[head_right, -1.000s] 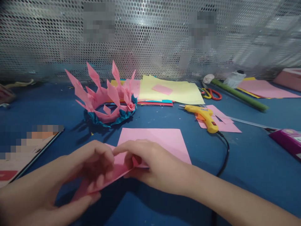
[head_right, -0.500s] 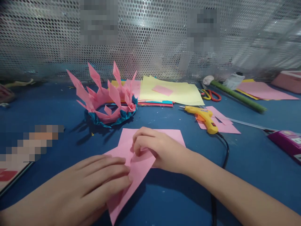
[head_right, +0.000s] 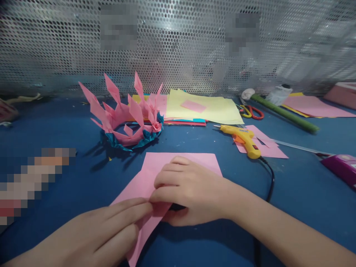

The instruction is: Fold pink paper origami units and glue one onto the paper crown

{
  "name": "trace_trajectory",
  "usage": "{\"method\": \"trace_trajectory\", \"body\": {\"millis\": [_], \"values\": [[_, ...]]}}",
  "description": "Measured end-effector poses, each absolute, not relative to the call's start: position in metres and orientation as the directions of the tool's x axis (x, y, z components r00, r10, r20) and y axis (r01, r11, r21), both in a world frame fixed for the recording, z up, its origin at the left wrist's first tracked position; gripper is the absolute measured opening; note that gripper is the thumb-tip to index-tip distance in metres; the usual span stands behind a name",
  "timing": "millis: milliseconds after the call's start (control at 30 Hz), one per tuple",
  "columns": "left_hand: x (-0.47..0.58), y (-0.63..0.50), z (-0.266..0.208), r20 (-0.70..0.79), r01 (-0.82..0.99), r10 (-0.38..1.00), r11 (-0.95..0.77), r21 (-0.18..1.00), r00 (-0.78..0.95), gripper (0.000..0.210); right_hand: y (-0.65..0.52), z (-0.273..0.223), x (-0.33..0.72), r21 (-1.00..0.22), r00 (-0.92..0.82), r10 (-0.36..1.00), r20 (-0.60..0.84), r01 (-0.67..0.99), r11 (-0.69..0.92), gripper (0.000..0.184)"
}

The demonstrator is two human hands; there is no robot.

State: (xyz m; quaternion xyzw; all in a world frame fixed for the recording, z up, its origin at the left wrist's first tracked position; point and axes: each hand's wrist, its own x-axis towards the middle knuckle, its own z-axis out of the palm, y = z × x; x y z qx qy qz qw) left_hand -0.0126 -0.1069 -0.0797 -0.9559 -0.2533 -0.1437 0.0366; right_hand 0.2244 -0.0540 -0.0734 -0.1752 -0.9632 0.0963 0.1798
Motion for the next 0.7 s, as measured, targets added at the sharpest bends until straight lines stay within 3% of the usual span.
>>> {"method": "trace_trajectory", "body": {"millis": [133,233,367,433,567,700], "values": [[-0.014,-0.103,-0.086,0.361,0.506,0.515,-0.853,0.127,0.778,0.048,-0.060,-0.073,0.222,-0.393,-0.889,0.418,0.188,0.322,0.862,0.016],[-0.017,-0.100,-0.084,0.291,0.591,0.642,-0.766,0.252,0.709,0.036,-0.065,-0.069,0.219,-0.548,-0.833,0.553,0.021,0.453,0.703,0.012],[-0.020,-0.094,-0.073,0.130,0.662,0.784,-0.590,0.462,0.608,0.018,-0.071,-0.063,0.212,-0.628,-0.674,0.730,-0.114,0.618,0.472,0.034],[-0.021,-0.091,-0.070,0.090,0.677,0.833,-0.503,0.538,0.546,0.021,-0.072,-0.062,0.209,-0.662,-0.621,0.768,-0.157,0.643,0.385,0.039],[-0.024,-0.087,-0.074,0.078,0.713,0.837,-0.507,0.485,0.542,0.039,-0.073,-0.066,0.205,-0.722,-0.537,0.817,-0.211,0.649,0.240,0.033],[-0.023,-0.082,-0.075,0.139,0.741,0.822,-0.561,0.370,0.552,0.041,-0.073,-0.072,0.203,-0.760,-0.459,0.863,-0.210,0.632,0.151,0.008]]}}
